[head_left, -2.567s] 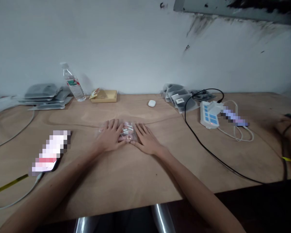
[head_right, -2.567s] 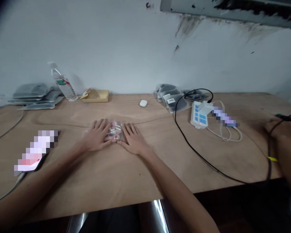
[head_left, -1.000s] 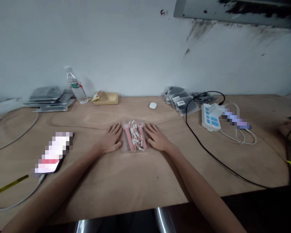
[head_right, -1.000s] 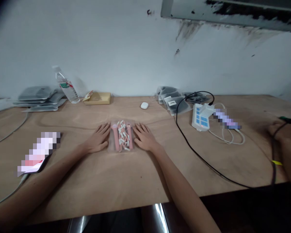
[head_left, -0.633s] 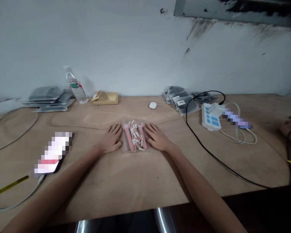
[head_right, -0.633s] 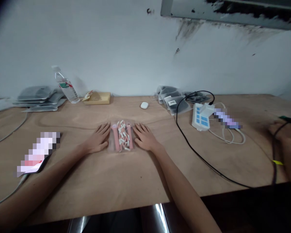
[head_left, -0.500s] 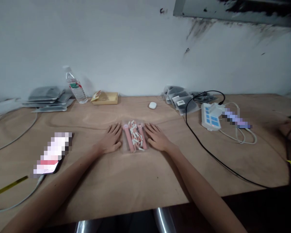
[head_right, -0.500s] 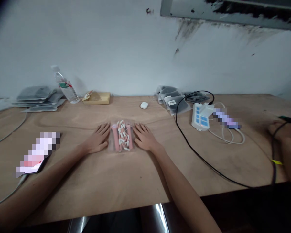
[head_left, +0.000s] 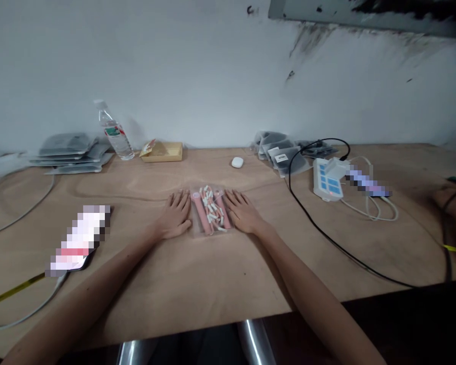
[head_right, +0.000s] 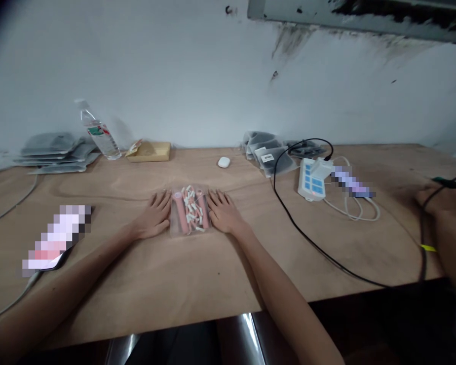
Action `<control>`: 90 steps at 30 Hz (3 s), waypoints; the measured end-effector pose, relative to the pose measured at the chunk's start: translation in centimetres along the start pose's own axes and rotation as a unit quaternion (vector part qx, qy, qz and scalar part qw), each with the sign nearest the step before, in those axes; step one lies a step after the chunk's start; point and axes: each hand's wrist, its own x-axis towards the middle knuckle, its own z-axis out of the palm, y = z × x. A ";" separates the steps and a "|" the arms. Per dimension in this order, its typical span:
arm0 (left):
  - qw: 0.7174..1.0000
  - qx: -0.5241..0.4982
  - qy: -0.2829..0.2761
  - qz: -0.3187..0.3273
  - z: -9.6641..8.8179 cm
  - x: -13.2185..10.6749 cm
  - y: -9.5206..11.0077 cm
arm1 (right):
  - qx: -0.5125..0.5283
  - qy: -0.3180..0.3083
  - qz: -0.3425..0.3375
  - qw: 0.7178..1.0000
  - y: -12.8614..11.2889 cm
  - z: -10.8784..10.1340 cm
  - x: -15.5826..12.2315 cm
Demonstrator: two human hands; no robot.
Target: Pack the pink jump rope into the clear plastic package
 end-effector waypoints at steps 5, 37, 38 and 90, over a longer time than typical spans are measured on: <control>1.000 -0.003 -0.006 -0.004 0.0 0.0 -0.4 | -0.005 -0.003 0.019 1.000 -0.6 -0.2 0.3; 1.000 -0.012 0.001 0.002 0.6 -0.1 -1.0 | -0.038 -0.011 0.016 0.999 -0.8 -0.4 0.6; 1.000 -0.012 0.002 0.002 0.7 -0.1 -1.1 | -0.040 -0.010 0.016 0.999 -0.8 -0.4 0.6; 0.999 -0.025 0.038 -0.010 1.3 0.1 -0.8 | -0.015 0.005 0.021 1.000 -0.8 -0.8 0.4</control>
